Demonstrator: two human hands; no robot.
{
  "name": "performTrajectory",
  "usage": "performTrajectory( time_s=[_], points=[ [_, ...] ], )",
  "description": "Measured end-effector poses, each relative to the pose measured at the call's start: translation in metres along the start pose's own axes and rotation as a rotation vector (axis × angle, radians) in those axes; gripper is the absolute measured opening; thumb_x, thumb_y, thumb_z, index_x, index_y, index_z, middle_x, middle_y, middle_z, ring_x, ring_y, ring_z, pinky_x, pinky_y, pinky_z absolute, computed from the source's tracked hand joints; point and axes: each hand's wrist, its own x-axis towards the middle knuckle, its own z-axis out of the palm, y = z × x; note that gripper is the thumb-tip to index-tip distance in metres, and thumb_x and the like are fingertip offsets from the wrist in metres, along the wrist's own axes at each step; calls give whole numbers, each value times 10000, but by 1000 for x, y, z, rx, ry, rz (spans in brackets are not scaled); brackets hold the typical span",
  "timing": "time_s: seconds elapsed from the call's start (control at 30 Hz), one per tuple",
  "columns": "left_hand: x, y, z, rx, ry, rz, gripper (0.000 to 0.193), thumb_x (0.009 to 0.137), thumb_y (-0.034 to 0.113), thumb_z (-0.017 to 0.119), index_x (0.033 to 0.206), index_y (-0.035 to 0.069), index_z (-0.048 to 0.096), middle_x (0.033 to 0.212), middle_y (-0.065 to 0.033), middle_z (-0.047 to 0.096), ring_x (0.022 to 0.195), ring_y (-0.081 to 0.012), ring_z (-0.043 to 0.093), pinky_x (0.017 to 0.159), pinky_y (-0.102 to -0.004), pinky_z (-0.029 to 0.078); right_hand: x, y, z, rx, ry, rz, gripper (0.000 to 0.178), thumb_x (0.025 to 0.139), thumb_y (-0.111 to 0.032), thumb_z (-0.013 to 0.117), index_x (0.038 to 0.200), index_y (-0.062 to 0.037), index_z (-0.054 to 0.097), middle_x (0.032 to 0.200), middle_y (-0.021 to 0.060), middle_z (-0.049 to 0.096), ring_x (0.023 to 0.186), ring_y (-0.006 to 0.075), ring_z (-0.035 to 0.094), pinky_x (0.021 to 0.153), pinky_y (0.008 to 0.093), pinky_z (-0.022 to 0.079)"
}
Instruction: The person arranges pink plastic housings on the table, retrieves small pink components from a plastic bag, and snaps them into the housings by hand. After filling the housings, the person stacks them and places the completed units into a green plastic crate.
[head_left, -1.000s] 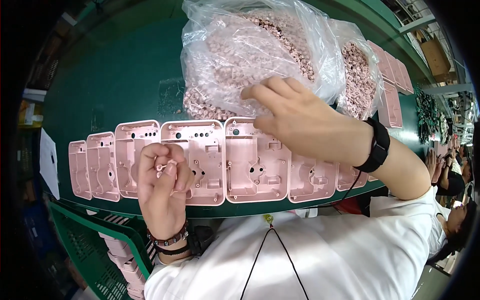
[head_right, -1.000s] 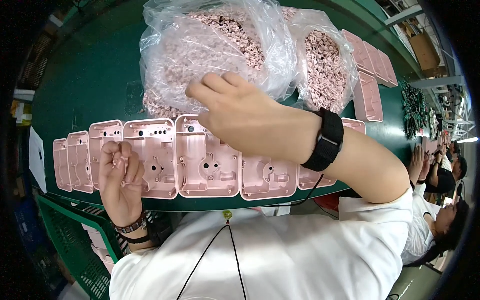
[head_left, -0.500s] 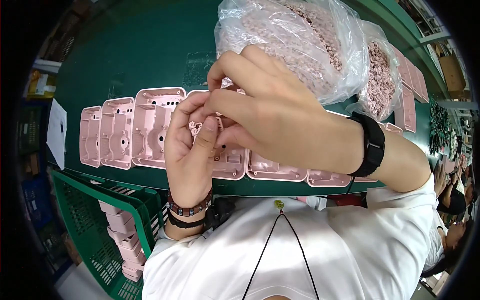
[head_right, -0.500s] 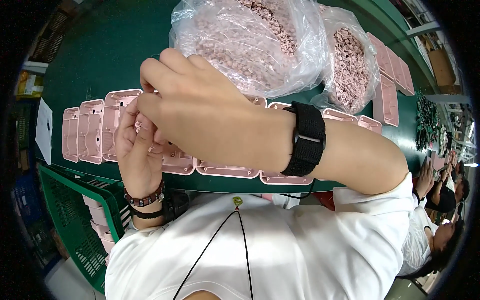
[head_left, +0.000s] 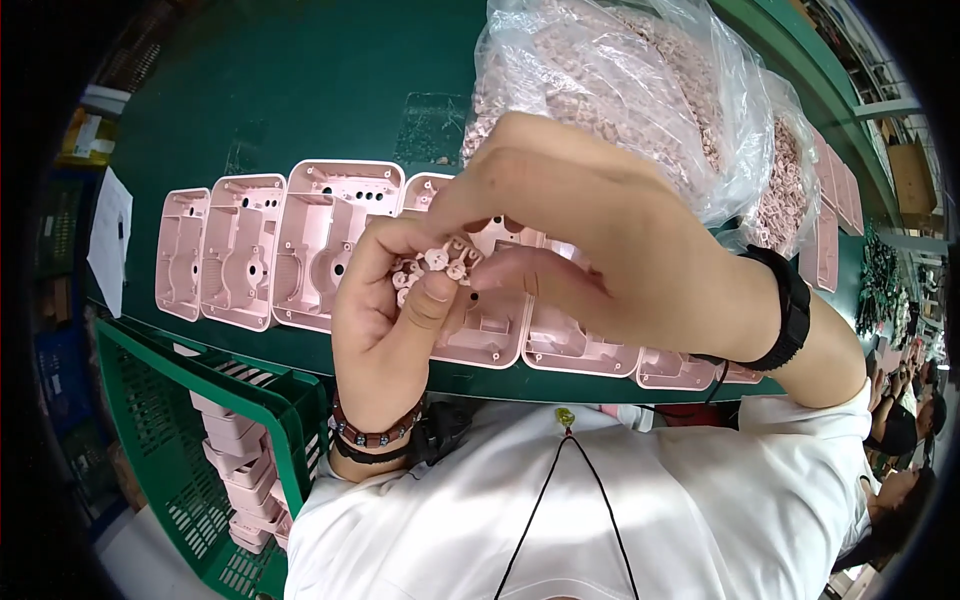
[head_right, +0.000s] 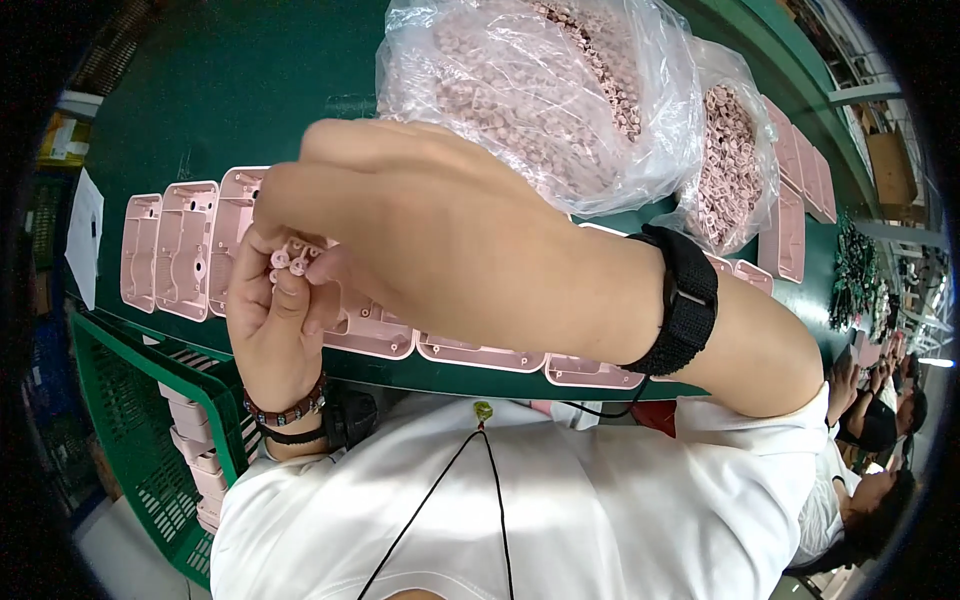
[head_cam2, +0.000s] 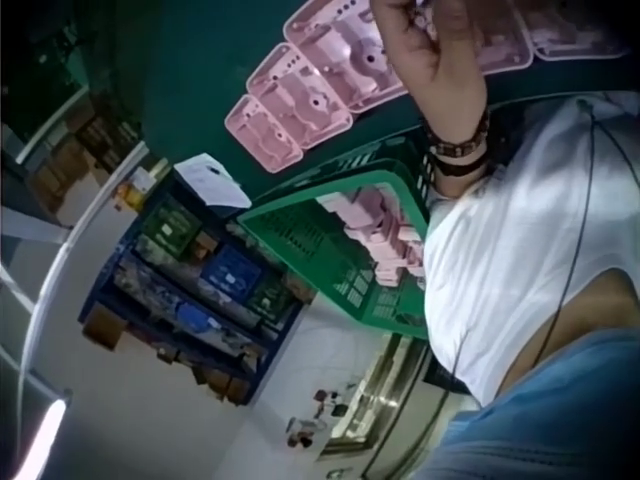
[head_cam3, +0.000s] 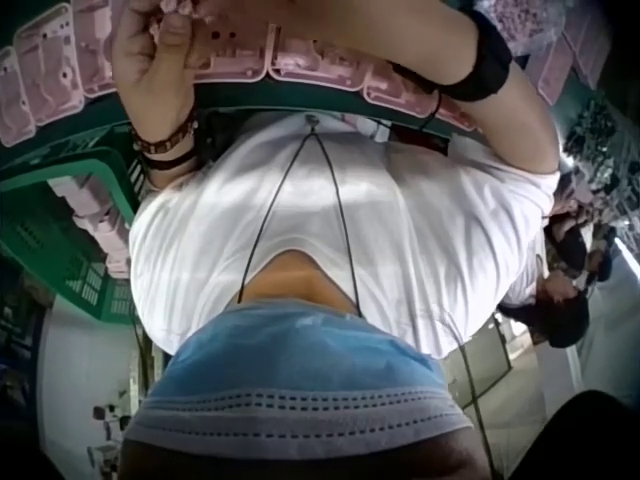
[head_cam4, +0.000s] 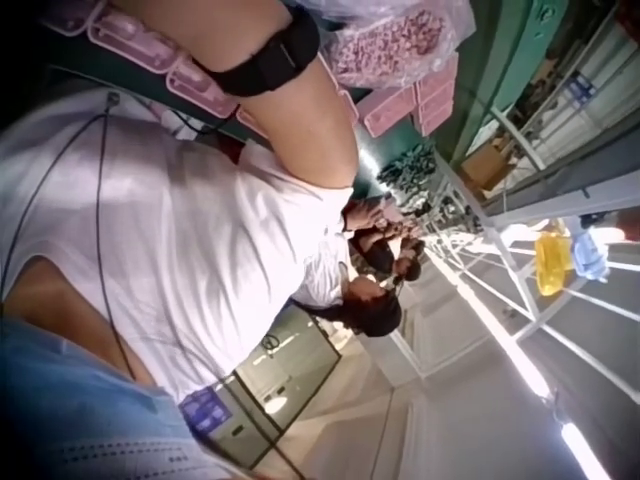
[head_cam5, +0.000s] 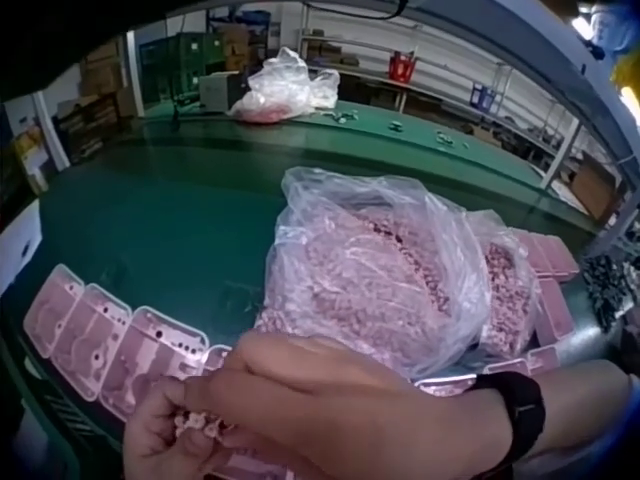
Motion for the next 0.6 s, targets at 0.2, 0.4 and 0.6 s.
performTrajectory(
  time_s=[0.2,0.4,0.6],
  points=[
    [-1,0,1,181,189,263,223,837,145,611,927,14,454,836,-57,538,557,-50,423,527,-169,351,11,1,6,-23,91,-93,147,641,-2,686,766,-12,609,709,67,539,650,205,518,545,279,405],
    [5,-9,-15,358,267,435,240,830,172,621,908,22,451,813,-56,533,539,-51,433,496,-165,349,20,1,9,23,120,-61,128,639,-4,686,739,-21,606,619,50,519,586,193,496,491,274,375],
    [1,10,-31,85,170,259,307,912,305,477,991,10,443,703,-17,453,494,-41,366,425,-175,263,25,13,-8,-273,-29,14,90,654,-35,668,671,-35,579,626,42,521,583,174,495,518,280,358]
  ],
)
